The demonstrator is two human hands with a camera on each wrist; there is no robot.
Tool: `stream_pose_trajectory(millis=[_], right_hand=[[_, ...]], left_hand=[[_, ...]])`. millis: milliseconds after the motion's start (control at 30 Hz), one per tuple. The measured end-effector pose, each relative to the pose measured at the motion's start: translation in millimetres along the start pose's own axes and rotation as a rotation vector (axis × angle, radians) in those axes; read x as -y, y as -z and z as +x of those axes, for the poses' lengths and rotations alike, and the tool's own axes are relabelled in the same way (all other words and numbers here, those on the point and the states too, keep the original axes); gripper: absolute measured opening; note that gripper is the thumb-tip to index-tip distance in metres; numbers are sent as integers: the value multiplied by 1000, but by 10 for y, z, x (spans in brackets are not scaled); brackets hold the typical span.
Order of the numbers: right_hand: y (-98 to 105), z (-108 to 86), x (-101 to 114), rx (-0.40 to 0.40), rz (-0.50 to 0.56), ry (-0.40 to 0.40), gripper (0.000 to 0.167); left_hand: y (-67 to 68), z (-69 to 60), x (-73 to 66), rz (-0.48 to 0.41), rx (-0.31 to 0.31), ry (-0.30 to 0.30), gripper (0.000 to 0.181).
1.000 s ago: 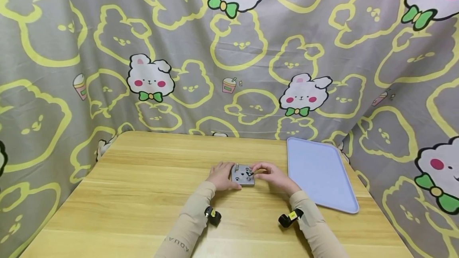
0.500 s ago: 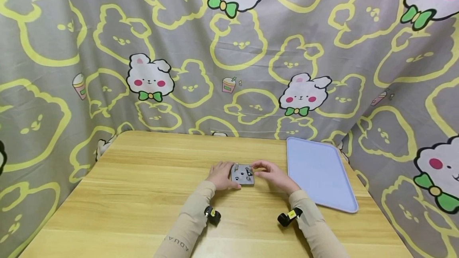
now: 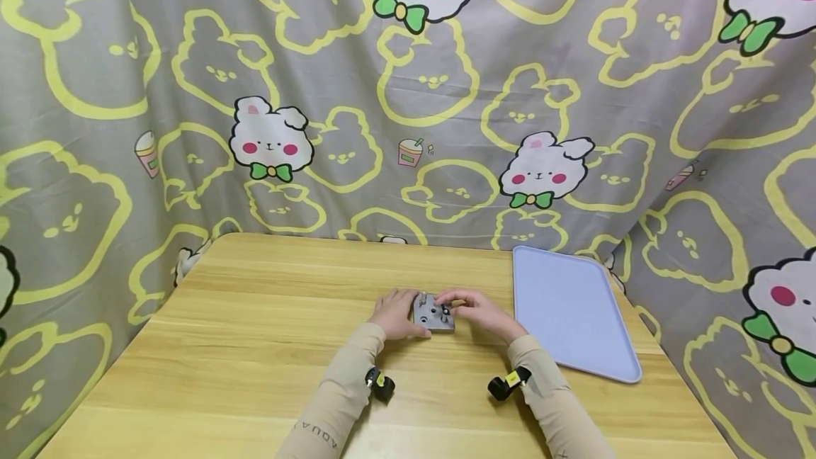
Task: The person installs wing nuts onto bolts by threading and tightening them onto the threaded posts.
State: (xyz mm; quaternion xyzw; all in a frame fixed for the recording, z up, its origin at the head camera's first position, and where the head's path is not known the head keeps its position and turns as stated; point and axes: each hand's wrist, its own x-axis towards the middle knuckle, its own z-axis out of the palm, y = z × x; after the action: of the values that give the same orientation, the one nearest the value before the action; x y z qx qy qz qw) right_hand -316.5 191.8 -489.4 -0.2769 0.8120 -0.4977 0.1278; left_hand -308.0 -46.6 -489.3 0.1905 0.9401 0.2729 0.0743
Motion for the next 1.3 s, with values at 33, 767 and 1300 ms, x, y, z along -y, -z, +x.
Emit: stream_pose_trajectory(millis=[33,767,1300], right_hand=[[1,-1,-9,-1,0,0,32],[70,-249,-82,-52,-11,23,23],[5,-47,2,-38,-59,-21,33]], left_hand=[[-2,1,1,0,1,0,93],[-23,-3,1,-4,-6,2,95],[10,-19,-10,-6,4,-4,93]])
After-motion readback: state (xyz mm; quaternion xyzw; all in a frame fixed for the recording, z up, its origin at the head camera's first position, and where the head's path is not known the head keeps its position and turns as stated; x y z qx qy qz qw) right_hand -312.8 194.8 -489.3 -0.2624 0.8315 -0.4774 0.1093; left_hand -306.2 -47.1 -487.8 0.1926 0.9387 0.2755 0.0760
